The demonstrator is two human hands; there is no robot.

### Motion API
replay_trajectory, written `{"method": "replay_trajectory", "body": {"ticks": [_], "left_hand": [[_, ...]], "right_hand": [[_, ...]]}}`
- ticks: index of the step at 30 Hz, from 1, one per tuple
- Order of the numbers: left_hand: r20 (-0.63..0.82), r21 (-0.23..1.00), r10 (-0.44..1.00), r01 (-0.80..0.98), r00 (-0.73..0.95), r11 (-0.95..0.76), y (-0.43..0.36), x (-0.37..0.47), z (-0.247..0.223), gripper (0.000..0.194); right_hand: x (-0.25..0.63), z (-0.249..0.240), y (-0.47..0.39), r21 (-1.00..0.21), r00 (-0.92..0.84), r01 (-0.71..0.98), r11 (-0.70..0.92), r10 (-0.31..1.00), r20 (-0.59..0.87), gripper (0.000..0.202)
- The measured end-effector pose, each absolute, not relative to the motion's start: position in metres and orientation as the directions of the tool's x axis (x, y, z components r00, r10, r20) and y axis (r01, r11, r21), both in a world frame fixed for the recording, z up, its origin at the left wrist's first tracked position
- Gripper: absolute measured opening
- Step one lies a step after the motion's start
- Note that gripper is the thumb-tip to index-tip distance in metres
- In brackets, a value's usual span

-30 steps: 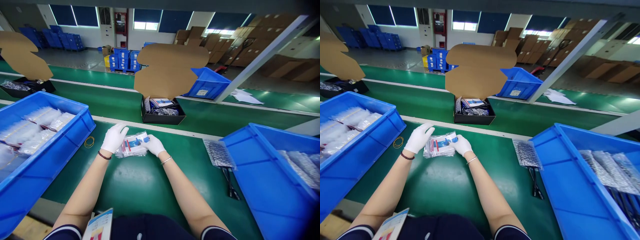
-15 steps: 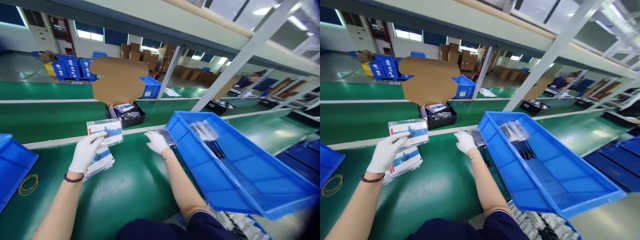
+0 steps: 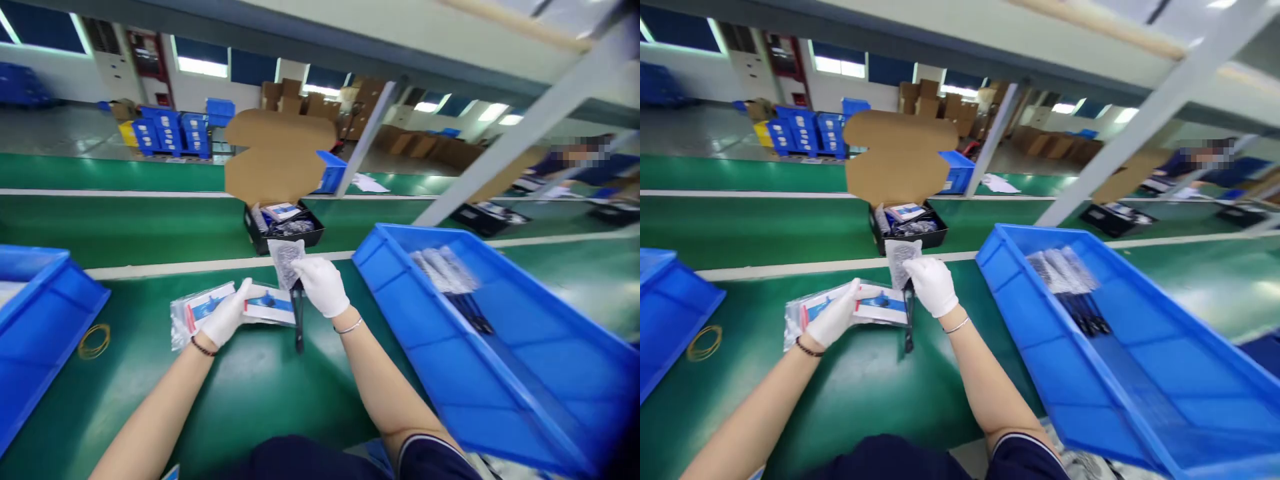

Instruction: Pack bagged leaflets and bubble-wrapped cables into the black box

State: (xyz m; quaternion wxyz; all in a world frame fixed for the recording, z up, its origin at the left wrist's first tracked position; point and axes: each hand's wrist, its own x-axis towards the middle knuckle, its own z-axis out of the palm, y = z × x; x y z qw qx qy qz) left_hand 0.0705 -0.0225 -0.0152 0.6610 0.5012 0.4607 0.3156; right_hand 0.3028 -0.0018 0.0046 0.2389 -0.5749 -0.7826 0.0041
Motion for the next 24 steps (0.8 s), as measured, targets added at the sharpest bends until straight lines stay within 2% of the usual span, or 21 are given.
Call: {"method": "replay_trajectory", "body": {"ticks": [1, 3, 6, 10, 13, 18, 21, 24], "left_hand": [[-0.348, 0.913, 0.847, -0.06, 0.403, 0.404, -0.021, 0.072, -0.016, 0.068], [-0.343, 0.858, 0.868, -0.255, 0.359, 0.445, -0.015, 0.069, -0.016, 0.055], [-0.246, 0.856, 0.938, -0.399, 0.245, 0.329, -0.009, 0.056, -0.017, 0.04], [-0.109, 0.884, 0.961, -0.418, 0.253, 0.21, -0.007, 0.041, -0.019, 0.042], [-0.037, 0.915, 0.958, -0.376, 0.286, 0.147, -0.006, 0.038, -0.02, 0.041], [-0.042, 0.923, 0.957, -0.355, 0.288, 0.147, -0.008, 0.036, -0.017, 0.045], [-0.055, 0.91, 0.96, -0.381, 0.276, 0.161, -0.007, 0.037, -0.014, 0.047], [-0.07, 0.888, 0.969, -0.427, 0.239, 0.17, -0.01, 0.044, -0.006, 0.046]], "right_hand": [[0.28, 0.008, -0.003, -0.261, -0.357, 0.852, 0.455, 0.868, 0.346, 0.031], [0.243, 0.015, -0.005, -0.243, -0.546, 0.754, 0.61, 0.788, 0.284, 0.031], [0.211, 0.024, -0.002, -0.328, -0.575, 0.703, 0.631, 0.776, 0.26, 0.028], [0.204, 0.037, 0.008, -0.459, -0.5, 0.691, 0.558, 0.828, 0.254, 0.015], [0.208, 0.045, 0.01, -0.463, -0.505, 0.698, 0.545, 0.834, 0.22, 0.011], [0.207, 0.055, 0.009, -0.478, -0.534, 0.69, 0.544, 0.828, 0.171, 0.011], [0.205, 0.064, 0.01, -0.412, -0.574, 0.707, 0.575, 0.807, 0.141, 0.012], [0.21, 0.079, 0.012, -0.217, -0.722, 0.66, 0.719, 0.687, 0.08, 0.022]]}}
